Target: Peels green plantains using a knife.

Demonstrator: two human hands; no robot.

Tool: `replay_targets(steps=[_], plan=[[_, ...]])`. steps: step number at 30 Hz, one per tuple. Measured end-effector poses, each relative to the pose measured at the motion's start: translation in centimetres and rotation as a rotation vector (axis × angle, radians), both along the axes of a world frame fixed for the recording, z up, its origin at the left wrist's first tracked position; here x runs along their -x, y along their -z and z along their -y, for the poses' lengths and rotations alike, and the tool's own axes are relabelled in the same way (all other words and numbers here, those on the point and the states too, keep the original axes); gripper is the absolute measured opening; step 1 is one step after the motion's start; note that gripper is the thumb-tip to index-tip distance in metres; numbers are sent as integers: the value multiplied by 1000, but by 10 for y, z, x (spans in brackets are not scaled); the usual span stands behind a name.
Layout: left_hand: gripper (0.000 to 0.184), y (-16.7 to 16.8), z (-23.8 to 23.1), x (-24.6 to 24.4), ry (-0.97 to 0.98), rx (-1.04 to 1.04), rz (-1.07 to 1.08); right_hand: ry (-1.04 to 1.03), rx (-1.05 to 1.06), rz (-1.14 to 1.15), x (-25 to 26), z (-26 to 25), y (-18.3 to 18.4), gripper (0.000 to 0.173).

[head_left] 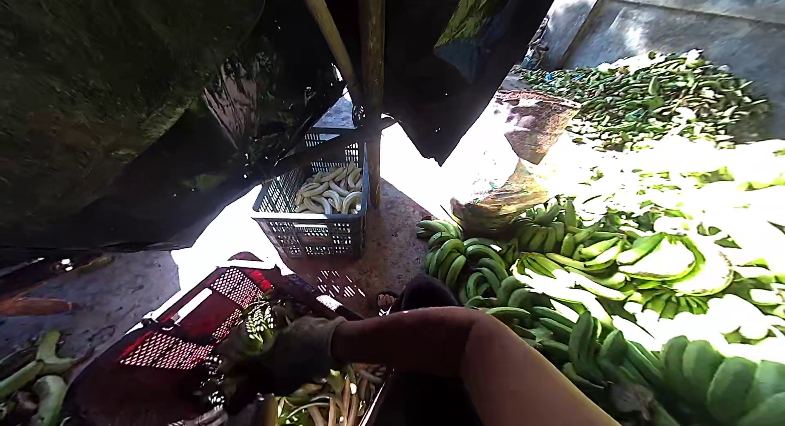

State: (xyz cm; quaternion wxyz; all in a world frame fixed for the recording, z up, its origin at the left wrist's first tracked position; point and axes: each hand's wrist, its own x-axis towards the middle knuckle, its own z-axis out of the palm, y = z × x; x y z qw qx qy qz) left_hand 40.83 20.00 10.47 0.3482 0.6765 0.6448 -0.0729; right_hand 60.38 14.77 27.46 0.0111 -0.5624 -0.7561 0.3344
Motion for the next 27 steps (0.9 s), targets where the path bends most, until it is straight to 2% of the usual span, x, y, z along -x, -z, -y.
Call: replay_targets(steps=[2, 3, 4, 6, 7, 8, 10, 11, 12, 13, 14, 15, 17, 19, 22, 24, 25, 27], plan=[[62, 4, 3, -8, 32, 17, 84, 106, -263, -64, -13, -31, 19, 59], [70, -9, 5, -12, 55, 51, 123, 166, -417, -120, -19, -44, 23, 57], [70, -33, 8, -16, 73, 90, 192, 209, -557, -178, -22, -56, 23, 47], [50, -76, 16, -15, -1, 107, 537, 285, -720, -258, -18, -71, 17, 36], [39, -91, 24, -12, -90, 91, 746, 301, -735, -276, -11, -71, 9, 32], [38, -109, 33, -13, -166, 11, 857, 317, -713, -335, -2, -68, 0, 31], [44, -144, 42, -21, -368, -141, 896, 336, -595, -524, 16, -63, -3, 35], [46, -159, 28, -20, -476, -84, 977, 328, -506, -609, 22, -62, 0, 38], [46, -159, 13, -4, -532, 30, 1251, 268, -443, -621, 25, -62, 5, 44], [43, -151, 0, 15, -500, 41, 1438, 259, -342, -670, 26, -63, 8, 50], [38, -144, -9, 31, -473, -58, 1509, 272, -257, -643, 25, -64, 6, 53], [38, -143, -13, 43, -508, -208, 1480, 271, -197, -564, 24, -66, 2, 56], [48, -151, -11, 55, -679, -382, 1492, 260, -128, -459, 23, -64, 0, 58], [48, -158, -6, 60, -730, -493, 1388, 244, -132, -415, 28, -61, 2, 47], [55, -157, -1, 63, -692, -599, 1178, 320, -235, -511, 38, -52, 0, 39], [54, -159, 2, 65, -631, -621, 1139, 322, -257, -523, 41, -49, -2, 40], [50, -159, 3, 66, -598, -619, 1177, 271, -158, -444, 38, -51, 0, 41], [46, -159, 7, 69, -555, -584, 1324, 138, 174, -115, 32, -61, 12, 49]])
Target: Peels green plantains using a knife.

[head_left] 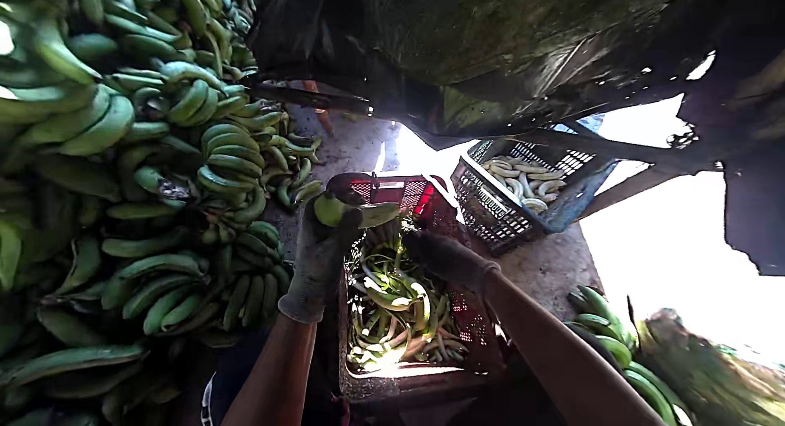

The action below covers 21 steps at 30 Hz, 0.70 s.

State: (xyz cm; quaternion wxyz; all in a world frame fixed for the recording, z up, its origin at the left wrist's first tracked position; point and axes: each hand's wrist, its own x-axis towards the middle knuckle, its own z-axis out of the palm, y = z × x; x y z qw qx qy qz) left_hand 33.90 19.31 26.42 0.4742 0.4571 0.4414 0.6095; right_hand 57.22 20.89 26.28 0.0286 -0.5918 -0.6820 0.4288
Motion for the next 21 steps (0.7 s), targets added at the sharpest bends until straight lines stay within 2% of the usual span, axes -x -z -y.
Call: replay_targets(steps=[1, 3, 6, 8, 11, 16, 18, 21], plan=[[45, -1, -1, 5, 50, -12, 57, -27, 115, 87, -1, -5, 10, 53], [44, 0, -6, 14, 155, -6, 108, 41, 140, -4, -5, -3, 14, 56], [53, 1, -10, 20, 181, 106, 27, 36, -62, -333, -7, 3, 4, 46], [51, 4, -11, 19, 159, 135, -34, -79, -211, -396, -11, 7, 5, 46], [50, 8, -12, 18, 152, 164, 0, -235, -455, -278, -18, 16, 11, 53], [46, 7, -5, 3, 169, 147, -56, -334, -709, -172, -12, 16, 9, 38], [43, 5, 1, -9, 225, 108, -32, -245, -824, -96, -10, 8, 6, 37], [39, 6, 8, -19, 334, 172, 89, 16, -960, 7, -16, -13, -3, 36]])
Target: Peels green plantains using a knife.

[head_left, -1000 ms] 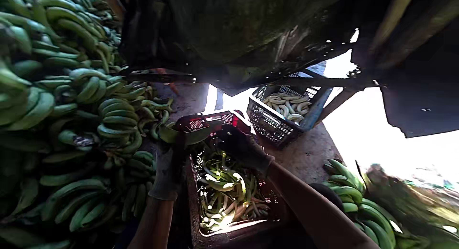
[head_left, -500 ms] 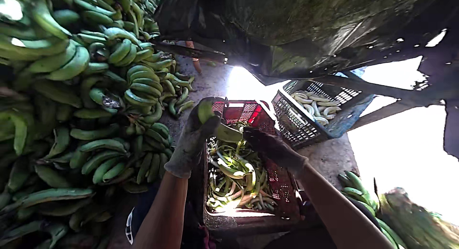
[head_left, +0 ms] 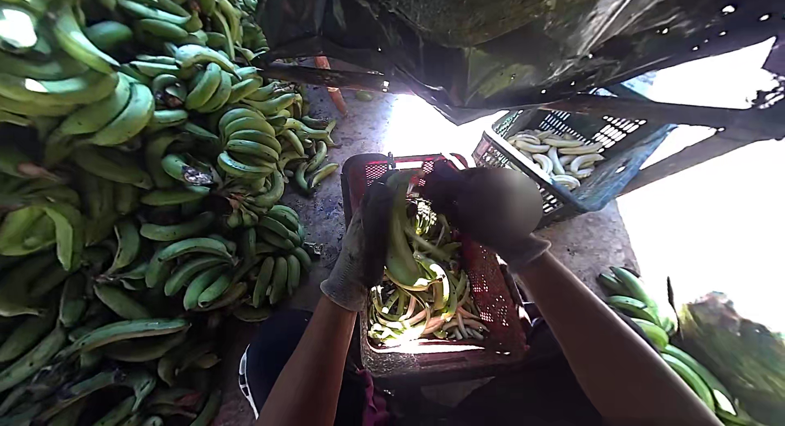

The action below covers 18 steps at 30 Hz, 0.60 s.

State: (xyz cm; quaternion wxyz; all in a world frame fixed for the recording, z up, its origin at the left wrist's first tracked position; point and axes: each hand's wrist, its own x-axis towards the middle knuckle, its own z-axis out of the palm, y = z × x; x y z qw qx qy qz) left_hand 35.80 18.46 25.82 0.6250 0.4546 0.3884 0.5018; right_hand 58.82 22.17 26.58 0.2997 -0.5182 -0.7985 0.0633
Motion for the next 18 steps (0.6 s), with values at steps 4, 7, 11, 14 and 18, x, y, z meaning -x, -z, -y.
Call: replay_targets(steps=[4, 7, 11, 14, 18], plan=[[50, -1, -3, 11, 123, 142, 87, 70, 194, -99, -17, -9, -10, 54], [53, 4, -12, 15, -154, 35, 13, -135, 294, -72, -4, 19, 2, 55], [52, 6, -19, 16, -480, -44, -234, -319, 308, -65, 16, 43, 13, 61], [48, 3, -8, 12, -325, -75, -174, -295, 163, -17, 13, 27, 9, 55], [40, -3, 6, 2, 100, 53, -124, -115, -11, -54, -9, -16, 2, 36]])
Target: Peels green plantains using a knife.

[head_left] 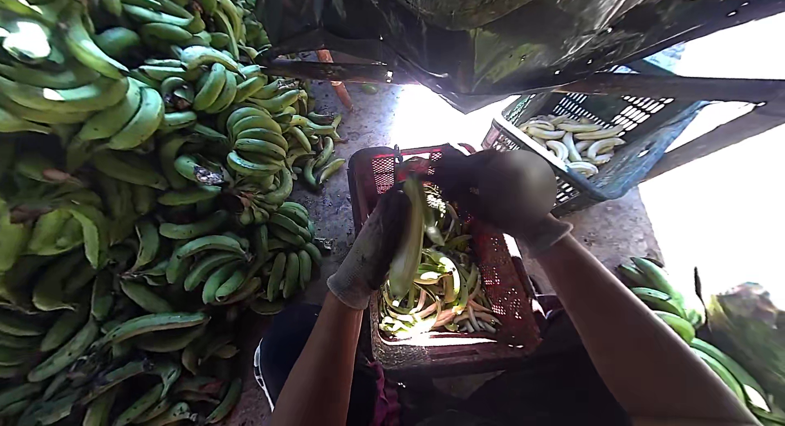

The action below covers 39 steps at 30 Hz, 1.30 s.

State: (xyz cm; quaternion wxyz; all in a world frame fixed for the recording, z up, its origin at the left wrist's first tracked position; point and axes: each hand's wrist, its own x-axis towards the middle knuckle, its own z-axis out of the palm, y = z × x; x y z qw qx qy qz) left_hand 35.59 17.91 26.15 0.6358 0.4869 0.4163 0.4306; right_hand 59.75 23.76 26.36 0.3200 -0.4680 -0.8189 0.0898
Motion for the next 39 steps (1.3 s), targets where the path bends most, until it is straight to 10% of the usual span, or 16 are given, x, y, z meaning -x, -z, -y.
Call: replay_targets(steps=[11, 15, 20, 25, 29, 39], plan=[[44, 6, -28, 1, -627, -116, 270, -192, 12, 103, 35, 49, 16, 56], [37, 4, -8, -3, -373, -135, 99, -155, 95, 8, 17, 23, 8, 34], [43, -4, -3, -12, 222, 62, 73, -88, 193, -109, -4, -4, -2, 46], [39, 33, -21, -1, -382, -83, 296, -102, 69, 45, 25, 41, 10, 58], [45, 25, -30, -3, -456, -174, 577, -111, 7, 52, 35, 47, 17, 54], [39, 5, -7, -9, -127, -100, -176, -68, 192, 28, 6, 13, 7, 53]])
